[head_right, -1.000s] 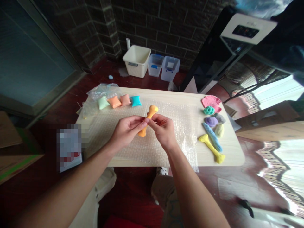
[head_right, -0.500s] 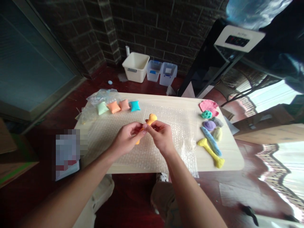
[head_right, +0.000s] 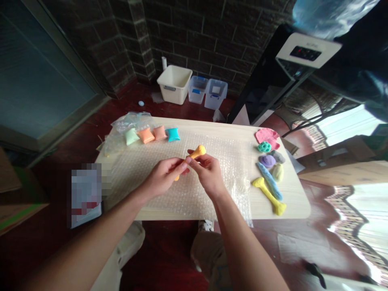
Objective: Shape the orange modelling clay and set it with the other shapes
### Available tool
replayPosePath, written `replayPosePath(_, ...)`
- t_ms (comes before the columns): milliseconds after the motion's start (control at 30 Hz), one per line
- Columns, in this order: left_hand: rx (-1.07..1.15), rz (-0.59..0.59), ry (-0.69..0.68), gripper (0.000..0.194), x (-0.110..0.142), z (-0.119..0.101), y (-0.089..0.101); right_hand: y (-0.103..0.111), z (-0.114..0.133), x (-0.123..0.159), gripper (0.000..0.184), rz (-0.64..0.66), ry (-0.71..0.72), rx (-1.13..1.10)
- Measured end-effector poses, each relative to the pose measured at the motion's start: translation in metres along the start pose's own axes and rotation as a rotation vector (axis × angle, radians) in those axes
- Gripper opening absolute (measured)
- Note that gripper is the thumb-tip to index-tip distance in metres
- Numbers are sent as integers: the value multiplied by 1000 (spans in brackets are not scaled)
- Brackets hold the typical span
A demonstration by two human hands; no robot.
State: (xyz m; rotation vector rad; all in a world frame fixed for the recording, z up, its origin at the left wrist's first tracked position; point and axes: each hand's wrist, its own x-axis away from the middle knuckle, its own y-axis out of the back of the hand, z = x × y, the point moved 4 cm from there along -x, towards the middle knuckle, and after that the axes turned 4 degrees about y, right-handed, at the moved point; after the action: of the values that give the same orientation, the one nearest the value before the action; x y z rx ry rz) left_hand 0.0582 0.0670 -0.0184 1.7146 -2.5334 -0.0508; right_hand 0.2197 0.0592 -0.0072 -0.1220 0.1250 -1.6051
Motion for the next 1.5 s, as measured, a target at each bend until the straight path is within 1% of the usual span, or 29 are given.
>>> replayPosePath(100,29,5,31,41,-1,-2,1,-2,1,0,24,30,4,-22)
replayPosePath(200,48,-30,12,35,-2,-3,3,-6,-1,1,30,56,-19,-31)
replayPosePath(300,78,-26,15,33,-3,0,2,-8,-2,1,32,72,-17,-29)
replayPosePath(433,248,34,95,37,-5,2,-3,-3,-2,0,28,45,-19,-54)
replayPosePath(533,332,16,119,38,-6,0,-1,0,-4,0,24,36,-22,-54)
replayPosePath(633,232,-20,87,37,-5,-4,3,-1,-5,1,25,40,-15,-21)
replayPosePath(733,138,-29,55,35,-4,-4,5,-2,-4,1,27,34,-24,-32)
replayPosePath(867,252,-85,86,44,-4,-1,7,2,-2,-1,29,-20,-52,-109)
replayPosePath(1000,290,-65,63,36,-4,-5,5,0,-1,0,34,-16,-106,-192)
replayPosePath(1067,290,-68,41,34,-3,-8,5,-4,-1,2,33,2,-116,-224)
replayPosePath(1200,333,-85,50,37,-1,-10,5,-7,1,3,26,16,-105,-272)
replayPosePath(1300,394,-80,55,38,0,-11,4,-6,1,2,28,-7,-117,-319)
replayPosePath(1400,404,-88,18,37,1,-13,3,-6,-2,3,31,-15,-143,-353)
replayPosePath(1500,403,-120,-13,37,2,-15,2,-9,-5,5,26,-37,-154,-387)
